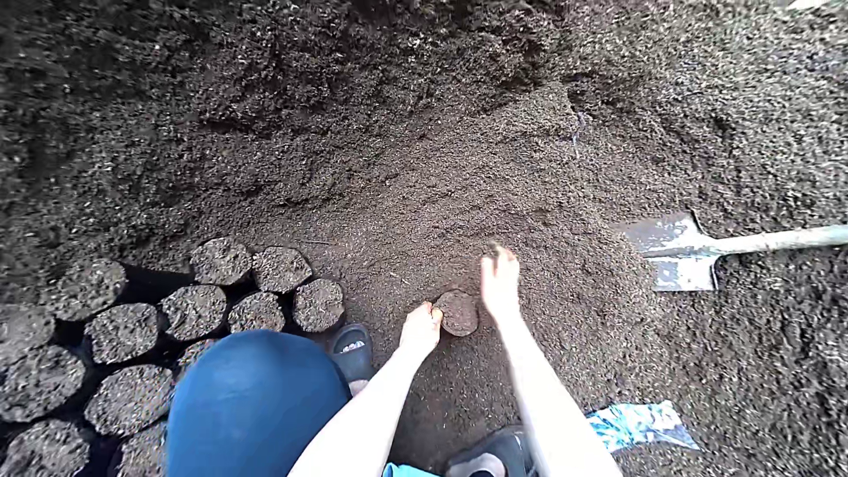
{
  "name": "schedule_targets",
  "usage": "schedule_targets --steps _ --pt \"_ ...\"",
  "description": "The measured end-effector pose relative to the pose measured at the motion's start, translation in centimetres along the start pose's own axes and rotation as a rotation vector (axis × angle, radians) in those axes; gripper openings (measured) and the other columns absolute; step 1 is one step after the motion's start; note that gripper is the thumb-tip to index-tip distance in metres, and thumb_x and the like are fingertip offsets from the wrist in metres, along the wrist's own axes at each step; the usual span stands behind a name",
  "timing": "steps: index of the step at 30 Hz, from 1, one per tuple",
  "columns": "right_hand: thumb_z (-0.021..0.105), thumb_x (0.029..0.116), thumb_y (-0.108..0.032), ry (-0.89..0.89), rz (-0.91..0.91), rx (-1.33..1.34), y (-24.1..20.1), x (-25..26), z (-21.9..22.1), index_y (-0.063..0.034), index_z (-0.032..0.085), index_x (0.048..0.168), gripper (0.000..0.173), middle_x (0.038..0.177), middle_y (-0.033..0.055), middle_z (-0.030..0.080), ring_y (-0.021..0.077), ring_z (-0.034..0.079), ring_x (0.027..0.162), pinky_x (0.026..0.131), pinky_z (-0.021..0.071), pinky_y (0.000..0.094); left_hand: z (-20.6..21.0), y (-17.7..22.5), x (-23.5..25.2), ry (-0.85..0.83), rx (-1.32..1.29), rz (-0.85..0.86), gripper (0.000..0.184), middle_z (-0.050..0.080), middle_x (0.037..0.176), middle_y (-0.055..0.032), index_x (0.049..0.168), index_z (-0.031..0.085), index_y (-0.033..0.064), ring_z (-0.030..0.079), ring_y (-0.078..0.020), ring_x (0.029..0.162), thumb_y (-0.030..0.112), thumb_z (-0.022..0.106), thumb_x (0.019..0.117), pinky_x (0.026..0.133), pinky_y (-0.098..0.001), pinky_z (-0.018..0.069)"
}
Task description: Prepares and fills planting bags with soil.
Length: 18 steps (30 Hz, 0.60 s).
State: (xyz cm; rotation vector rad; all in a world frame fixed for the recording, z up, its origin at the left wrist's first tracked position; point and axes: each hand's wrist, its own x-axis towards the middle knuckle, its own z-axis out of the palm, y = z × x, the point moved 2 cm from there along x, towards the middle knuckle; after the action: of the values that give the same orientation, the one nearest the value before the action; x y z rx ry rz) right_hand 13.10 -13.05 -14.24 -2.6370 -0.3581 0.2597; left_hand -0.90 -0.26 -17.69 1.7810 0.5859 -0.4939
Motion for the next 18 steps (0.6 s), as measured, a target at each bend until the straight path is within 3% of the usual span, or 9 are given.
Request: schedule_targets --steps 2,3,4,6,9,12,16,18 --pt "0.025 0.1128 -0.042 -0.172 0.254 0.349 3.4 -1.5 0.9 -0.0106 0.034 0.16 0.058 0.166 0.0182 0.029 0.0329 0.03 0.153 0.123 0.0301 0.0517 0.3 -0.2 0.1 -0.012 -0.035 0.023 0.042 0.063 0.133 -0.0244 0.135 0.058 -0.0025 0.06 -0.0346 0.128 0.024 0.035 0.1125 0.11 -0.0528 0.0448" --pt "0.02 0.1117 -0.05 -0.247 0.419 0.578 4.4 -3.3 2.2 -0.0155 0.036 0.159 0.061 0.164 0.009 0.038 0.0227 0.039 0.149 0.118 0.0391 0.0466 0.7 -0.2 0.2 -0.016 -0.041 0.051 0.041 0.064 0.131 -0.0246 0.134 0.058 -0.0026 0.061 -0.0352 0.126 0.024 0.036 0.1119 0.108 -0.0535 0.0463" --pt "0.019 0.1085 -0.059 -0.267 0.567 0.8 4.6 -5.2 3.6 -0.0158 0.041 0.154 0.067 0.152 0.0088 0.052 0.0224 0.054 0.135 0.104 0.0518 0.0483 1.3 -0.2 0.2 -0.014 -0.048 0.087 0.04 0.065 0.127 -0.0244 0.131 0.059 -0.0025 0.063 -0.0357 0.122 0.025 0.038 0.1111 0.105 -0.0545 0.0484" --pt "0.022 0.1027 -0.071 -0.274 0.666 1.076 4.2 -8.2 4.8 -0.019 0.035 0.156 0.076 0.148 0.0146 0.053 0.0333 0.058 0.128 0.094 0.0542 0.0618 2.2 -0.1 -0.2 0.004 -0.035 0.164 0.038 0.065 0.128 -0.0245 0.129 0.061 -0.0029 0.063 -0.0373 0.122 0.024 0.043 0.1095 0.104 -0.0567 0.0501" --pt "0.019 0.0992 -0.076 -0.275 0.579 1.157 3.0 -9.5 3.8 -0.0269 0.035 0.154 0.076 0.146 0.006 0.054 0.0269 0.057 0.127 0.094 0.0529 0.0619 2.2 1.1 -1.9 0.067 0.049 0.272 0.033 0.063 0.132 -0.0238 0.126 0.066 -0.0019 0.061 -0.0395 0.124 0.02 0.05 0.1071 0.102 -0.0599 0.0508" --pt "0.014 0.0998 -0.076 -0.306 0.427 1.179 -0.1 -8.6 0.2 -0.0266 0.042 0.146 0.073 0.129 0.0008 0.063 0.0194 0.065 0.112 0.084 0.0585 0.0537 -0.1 4.6 -3.9 0.175 0.07 0.431 0.03 0.066 0.128 -0.0217 0.118 0.071 -0.0005 0.061 -0.0378 0.125 0.017 0.05 0.1075 0.103 -0.0568 0.0507" --pt "0.011 0.101 -0.073 -0.387 0.196 1.172 -7.9 -6.9 -5.4 -0.0253 0.042 0.146 0.073 0.125 0.0015 0.065 0.0196 0.067 0.108 0.083 0.0603 0.0511 -7.0 9.0 -10.1 0.409 0.017 0.603 0.029 0.069 0.118 -0.0235 0.113 0.071 -0.0064 0.064 -0.0363 0.119 0.014 0.05 0.1071 0.1 -0.0526 0.0524" --pt "0.021 0.1025 -0.071 -0.454 0.095 1.247 -12.6 -6.7 -7.6 -0.0249 0.044 0.146 0.068 0.127 0.0032 0.065 0.0223 0.067 0.111 0.087 0.0601 0.0538 -11.1 10.4 -14.2 0.517 -0.007 0.631 0.03 0.069 0.113 -0.0228 0.111 0.069 -0.0075 0.067 -0.0342 0.111 0.014 0.05 0.1078 0.094 -0.0515 0.0554"
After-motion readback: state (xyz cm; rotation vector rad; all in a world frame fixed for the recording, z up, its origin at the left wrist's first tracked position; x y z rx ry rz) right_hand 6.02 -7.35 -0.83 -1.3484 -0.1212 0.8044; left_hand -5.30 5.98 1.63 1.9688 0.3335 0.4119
